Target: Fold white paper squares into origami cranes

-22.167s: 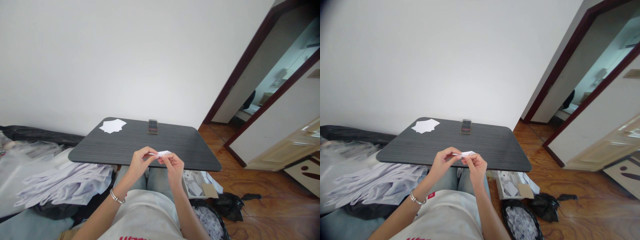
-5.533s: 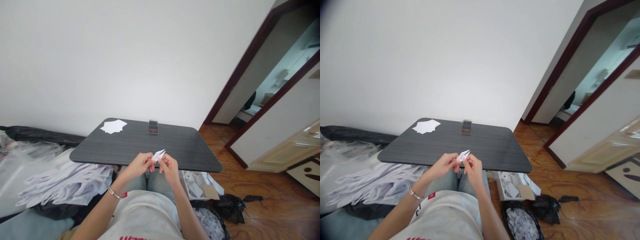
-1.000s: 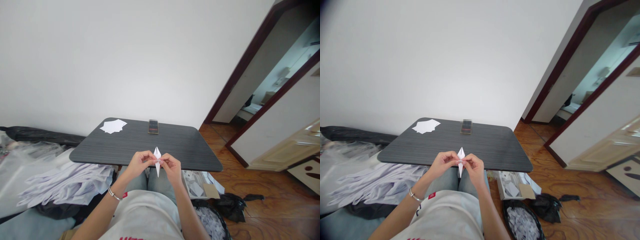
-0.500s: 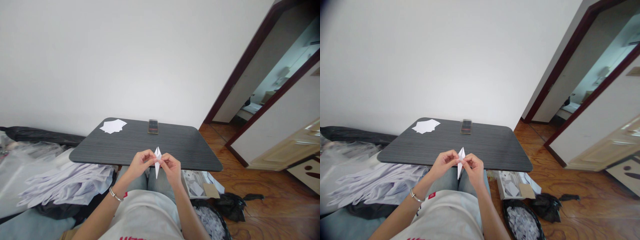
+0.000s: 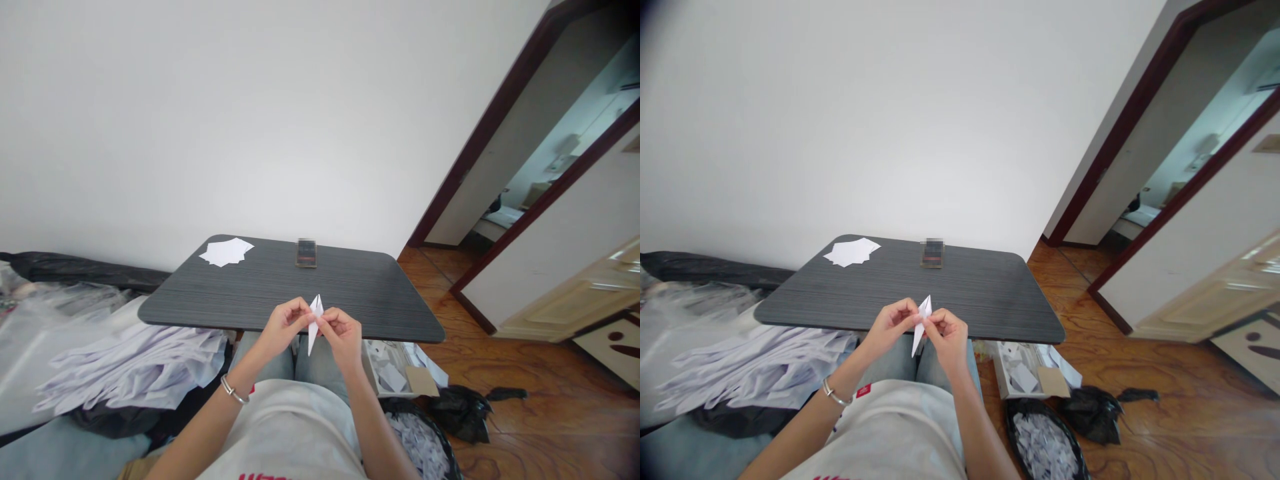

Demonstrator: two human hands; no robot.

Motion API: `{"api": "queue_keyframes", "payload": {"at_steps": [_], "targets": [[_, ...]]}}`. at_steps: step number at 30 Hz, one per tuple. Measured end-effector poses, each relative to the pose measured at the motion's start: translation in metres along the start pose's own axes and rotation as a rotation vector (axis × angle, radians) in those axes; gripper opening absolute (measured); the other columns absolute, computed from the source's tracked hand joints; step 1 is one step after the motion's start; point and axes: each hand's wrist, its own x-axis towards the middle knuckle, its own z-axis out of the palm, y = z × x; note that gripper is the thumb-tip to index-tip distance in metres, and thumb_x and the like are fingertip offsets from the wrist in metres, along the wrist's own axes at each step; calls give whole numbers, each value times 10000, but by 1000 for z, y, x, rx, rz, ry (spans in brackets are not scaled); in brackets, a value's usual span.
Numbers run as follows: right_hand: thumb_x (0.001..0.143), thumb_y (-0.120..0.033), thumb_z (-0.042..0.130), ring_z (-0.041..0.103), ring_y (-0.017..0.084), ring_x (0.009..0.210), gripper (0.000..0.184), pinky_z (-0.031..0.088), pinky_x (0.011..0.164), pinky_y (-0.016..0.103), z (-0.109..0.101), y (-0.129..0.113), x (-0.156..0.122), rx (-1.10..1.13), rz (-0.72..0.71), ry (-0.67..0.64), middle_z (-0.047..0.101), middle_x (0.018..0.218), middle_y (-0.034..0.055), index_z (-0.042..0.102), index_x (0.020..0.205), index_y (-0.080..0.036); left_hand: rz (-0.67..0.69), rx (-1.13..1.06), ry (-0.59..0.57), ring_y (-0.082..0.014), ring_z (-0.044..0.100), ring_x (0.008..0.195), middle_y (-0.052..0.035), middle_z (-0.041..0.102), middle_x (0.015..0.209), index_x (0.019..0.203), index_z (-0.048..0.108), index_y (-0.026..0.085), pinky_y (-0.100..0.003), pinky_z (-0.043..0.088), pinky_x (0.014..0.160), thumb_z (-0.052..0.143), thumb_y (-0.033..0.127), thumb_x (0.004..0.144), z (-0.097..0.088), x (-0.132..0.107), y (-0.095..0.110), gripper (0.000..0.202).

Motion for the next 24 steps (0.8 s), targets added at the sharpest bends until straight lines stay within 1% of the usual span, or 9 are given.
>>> {"api": "queue_keyframes", "payload": {"at_steps": [3, 7, 11, 14, 19, 24], "targets": [[709, -267, 673, 523, 93, 503, 148, 451, 485, 218, 1, 1, 0, 25, 25, 30, 548, 608, -26, 584, 640, -171, 33, 36, 16, -117, 529, 610, 14, 531, 647, 672, 516, 142, -255, 445, 623, 622, 346, 748, -1, 1, -3, 242], [713, -284, 669, 518, 92, 509, 166, 436, 487, 218, 2, 2, 0, 21, 30, 47, 544, 619, -24, 563, 653, -171, 69, 102, 68, -120, 513, 621, 5, 527, 646, 656, 514, 137, -249, 426, 620, 618, 341, 750, 2, 1, -5, 247], [719, -285, 663, 492, 91, 517, 189, 406, 484, 213, 2, 1, -1, 0, 22, 71, 520, 618, -33, 508, 677, -186, 113, 129, 129, -104, 468, 598, 21, 487, 618, 626, 496, 145, -227, 404, 598, 620, 348, 743, 8, 1, -5, 265], [717, -296, 662, 487, 101, 539, 217, 406, 491, 215, 2, 0, 0, -17, 32, 82, 511, 628, -34, 467, 705, -201, 132, 142, 156, -102, 456, 593, 24, 478, 617, 621, 493, 150, -220, 398, 588, 615, 365, 742, 12, 0, -6, 275], [727, -284, 652, 478, 98, 539, 215, 399, 494, 209, 1, -1, 1, -5, 32, 55, 500, 631, -39, 452, 720, -205, 106, 83, 195, -92, 459, 572, 36, 486, 610, 652, 483, 156, -210, 391, 568, 637, 346, 725, 14, 1, -5, 254], [724, -247, 653, 475, 89, 525, 203, 387, 489, 197, 1, 0, 2, 20, 49, 48, 502, 612, -48, 456, 716, -200, 86, 22, 196, -83, 460, 569, 43, 490, 620, 692, 474, 158, -200, 383, 563, 648, 295, 715, 14, 1, -5, 223]]}}
